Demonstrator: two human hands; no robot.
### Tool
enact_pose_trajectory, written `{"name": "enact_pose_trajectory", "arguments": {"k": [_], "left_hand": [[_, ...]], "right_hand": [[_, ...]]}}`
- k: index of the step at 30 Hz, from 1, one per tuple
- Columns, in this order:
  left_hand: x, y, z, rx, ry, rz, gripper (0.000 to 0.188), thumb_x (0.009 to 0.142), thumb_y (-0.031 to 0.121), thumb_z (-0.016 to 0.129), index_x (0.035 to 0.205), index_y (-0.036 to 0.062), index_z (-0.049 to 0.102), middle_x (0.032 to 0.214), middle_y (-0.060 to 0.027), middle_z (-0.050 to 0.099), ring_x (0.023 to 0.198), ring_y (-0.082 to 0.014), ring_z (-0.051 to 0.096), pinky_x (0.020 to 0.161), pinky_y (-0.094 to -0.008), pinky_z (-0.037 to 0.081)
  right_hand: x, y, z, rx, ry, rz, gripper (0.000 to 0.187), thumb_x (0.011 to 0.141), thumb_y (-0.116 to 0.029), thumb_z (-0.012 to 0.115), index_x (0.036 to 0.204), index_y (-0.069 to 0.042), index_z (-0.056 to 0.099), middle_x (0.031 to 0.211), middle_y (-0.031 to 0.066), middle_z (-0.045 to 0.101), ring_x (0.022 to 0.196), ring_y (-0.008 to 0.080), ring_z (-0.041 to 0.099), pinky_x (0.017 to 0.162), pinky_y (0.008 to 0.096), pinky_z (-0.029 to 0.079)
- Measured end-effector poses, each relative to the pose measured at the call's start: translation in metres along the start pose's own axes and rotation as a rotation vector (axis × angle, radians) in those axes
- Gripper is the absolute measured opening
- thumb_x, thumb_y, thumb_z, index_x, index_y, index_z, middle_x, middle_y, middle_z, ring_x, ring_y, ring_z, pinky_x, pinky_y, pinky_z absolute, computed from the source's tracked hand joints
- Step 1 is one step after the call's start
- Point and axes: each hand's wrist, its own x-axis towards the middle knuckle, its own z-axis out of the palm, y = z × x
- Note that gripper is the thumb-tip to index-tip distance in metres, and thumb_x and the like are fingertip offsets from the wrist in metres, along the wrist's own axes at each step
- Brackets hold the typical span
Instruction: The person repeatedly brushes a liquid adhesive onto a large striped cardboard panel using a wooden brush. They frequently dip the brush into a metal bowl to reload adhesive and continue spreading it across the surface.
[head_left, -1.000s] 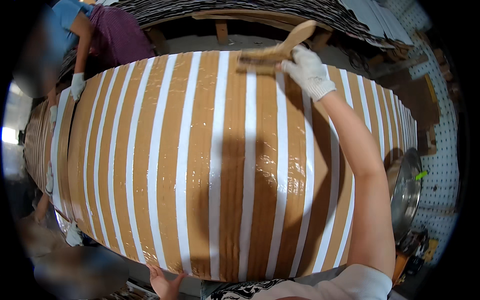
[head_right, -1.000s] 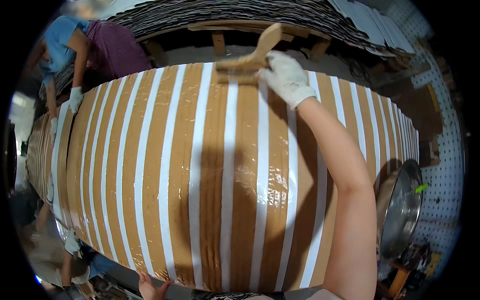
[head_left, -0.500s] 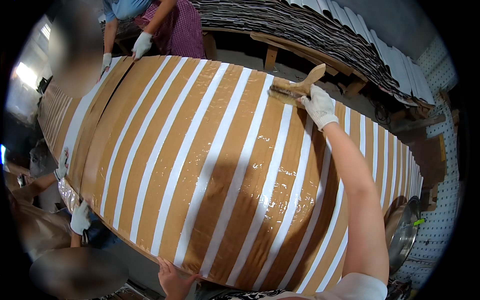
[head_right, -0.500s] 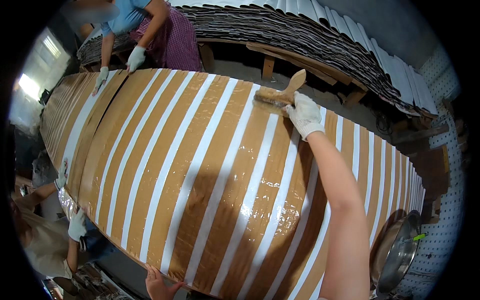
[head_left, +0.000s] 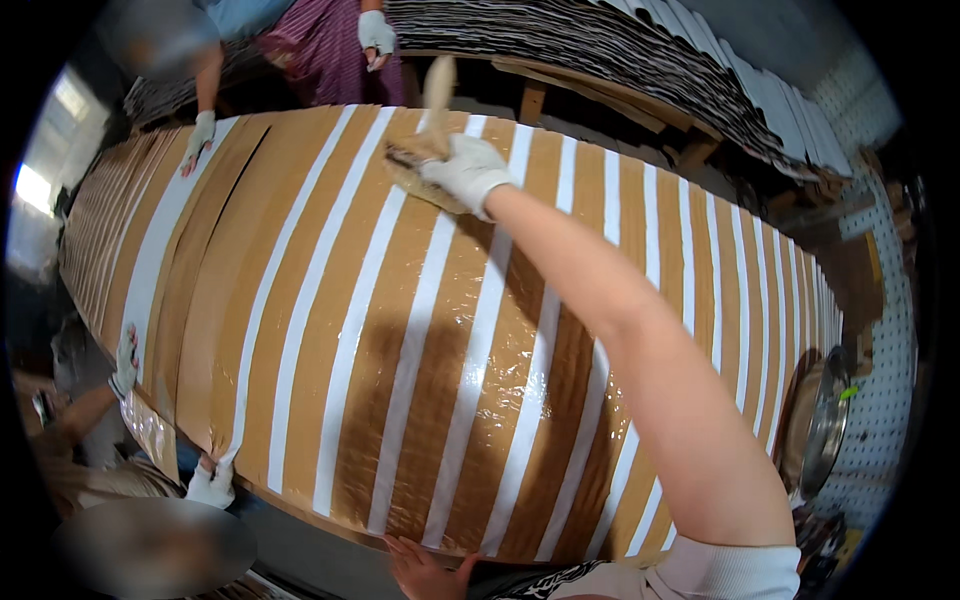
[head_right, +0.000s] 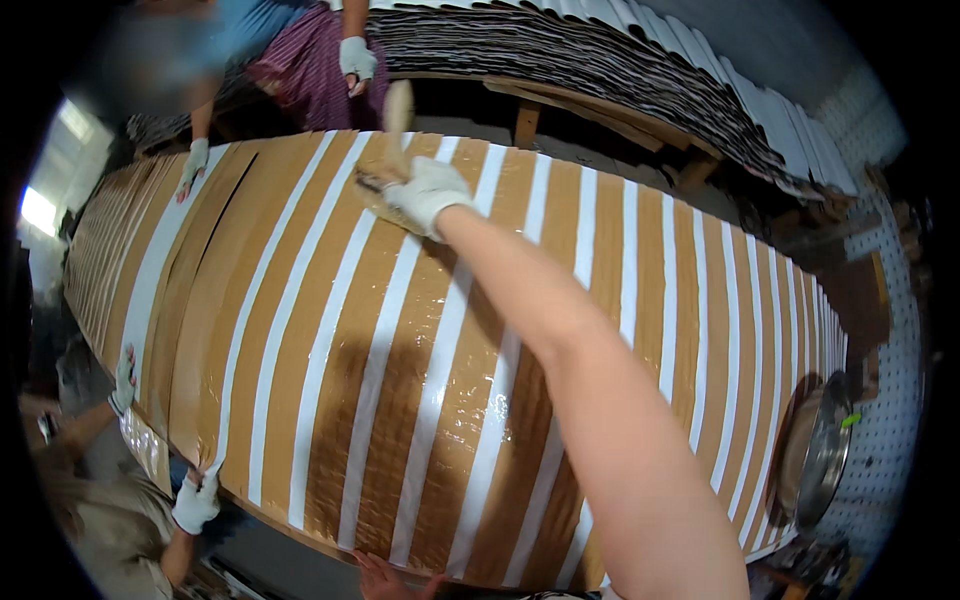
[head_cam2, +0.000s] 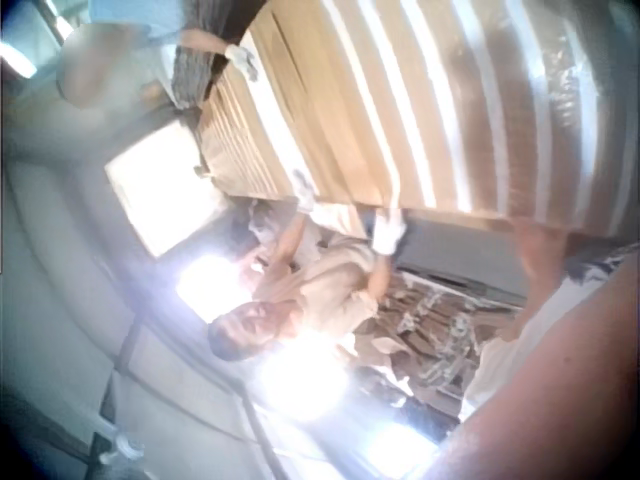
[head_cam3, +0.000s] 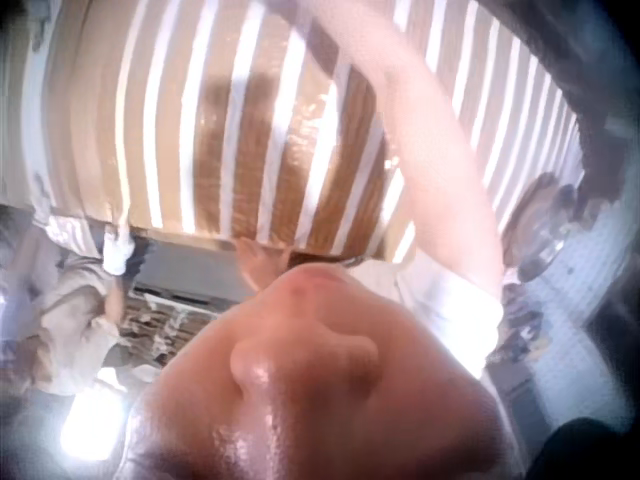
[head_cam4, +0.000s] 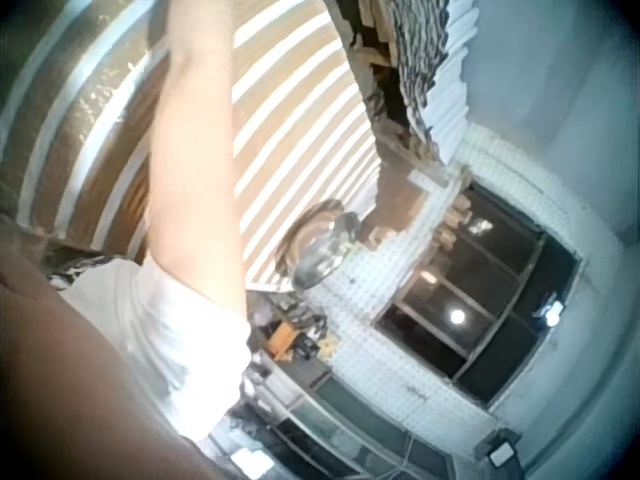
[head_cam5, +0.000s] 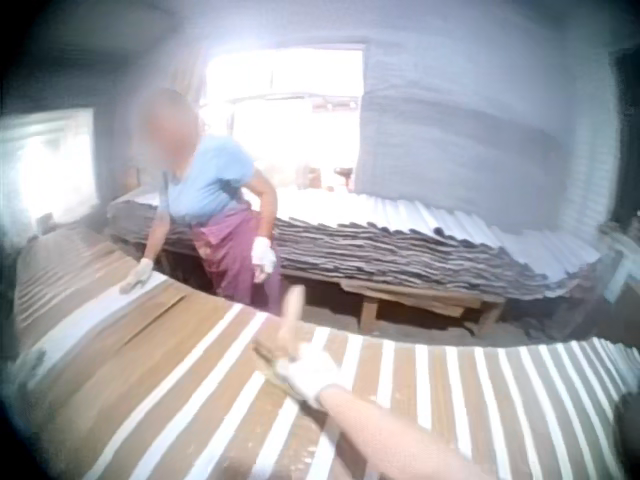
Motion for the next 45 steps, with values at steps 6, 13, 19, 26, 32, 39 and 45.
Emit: {"name": "enact_pose_trajectory", "arguments": {"k": [6, 13, 19, 26, 32, 39, 45], "left_hand": [[-0.006, -0.003, 0.005, -0.387, 0.067, -0.087, 0.103, 0.075, 0.056, 0.077, 0.139, -0.0135, 0.036, 0.142, -0.0352, 0.041, 0.121, -0.0410, 0.053, 0.099, -0.0443, 0.047], [-0.016, 0.026, -0.027, -0.195, 0.240, 0.147, 0.102, 0.073, 0.051, 0.080, 0.137, -0.0162, 0.037, 0.115, -0.0352, 0.060, 0.087, -0.0400, 0.064, 0.075, -0.0424, 0.054], [0.003, -0.036, 0.030, 0.276, 0.159, 0.135, 0.136, 0.054, 0.070, 0.080, 0.137, -0.0235, 0.027, 0.138, -0.0470, 0.034, 0.119, -0.0504, 0.052, 0.095, -0.0453, 0.046], [0.000, -0.027, 0.023, 0.245, 0.151, 0.138, 0.133, 0.055, 0.073, 0.077, 0.134, -0.0246, 0.032, 0.136, -0.0504, 0.032, 0.126, -0.0504, 0.048, 0.098, -0.0425, 0.044], [-0.002, -0.014, 0.014, 0.217, 0.056, 0.035, 0.129, 0.058, 0.072, 0.077, 0.136, -0.0211, 0.034, 0.144, -0.0426, 0.031, 0.133, -0.0445, 0.043, 0.098, -0.0451, 0.042], [-0.004, -0.019, 0.012, 0.310, 0.143, 0.126, 0.123, 0.061, 0.071, 0.076, 0.135, -0.0198, 0.037, 0.142, -0.0423, 0.034, 0.117, -0.0463, 0.054, 0.098, -0.0445, 0.045], [-0.005, -0.016, 0.011, 0.182, 0.230, 0.180, 0.117, 0.064, 0.070, 0.074, 0.129, -0.0228, 0.044, 0.136, -0.0450, 0.039, 0.118, -0.0472, 0.054, 0.098, -0.0442, 0.045]], "right_hand": [[-0.024, -0.002, -0.060, -0.216, -0.127, 0.077, 0.047, 0.082, -0.043, 0.064, 0.108, -0.005, 0.067, 0.101, 0.0171, 0.070, 0.097, 0.0353, 0.066, 0.086, 0.0421, 0.051], [-0.126, 0.190, -0.196, 0.014, 0.284, 0.532, 0.052, 0.080, -0.047, 0.063, 0.108, -0.003, 0.068, 0.103, 0.0195, 0.070, 0.098, 0.0328, 0.067, 0.087, 0.0419, 0.051], [-0.209, 0.296, -0.295, -0.341, 0.471, 0.771, 0.055, 0.083, -0.048, 0.063, 0.121, -0.009, 0.061, 0.117, 0.0209, 0.065, 0.110, 0.0381, 0.062, 0.094, 0.0464, 0.048], [-0.129, 0.131, -0.189, 0.296, 0.372, 0.402, 0.043, 0.085, -0.038, 0.064, 0.113, -0.005, 0.064, 0.097, 0.0134, 0.069, 0.086, 0.0241, 0.067, 0.076, 0.0370, 0.051], [-0.111, -0.061, -0.035, 0.238, 0.015, 0.196, 0.050, 0.087, -0.035, 0.059, 0.115, 0.005, 0.056, 0.118, 0.0268, 0.058, 0.109, 0.0421, 0.060, 0.094, 0.0489, 0.048], [-0.157, 0.049, -0.074, 0.138, 0.247, 0.385, 0.047, 0.082, -0.037, 0.059, 0.103, 0.004, 0.061, 0.104, 0.0268, 0.064, 0.101, 0.0414, 0.061, 0.088, 0.0472, 0.048], [-0.292, 0.227, -0.234, -0.054, 0.630, 0.688, 0.049, 0.085, -0.033, 0.061, 0.123, -0.003, 0.057, 0.120, 0.0243, 0.063, 0.107, 0.0387, 0.063, 0.092, 0.0467, 0.048]]}}
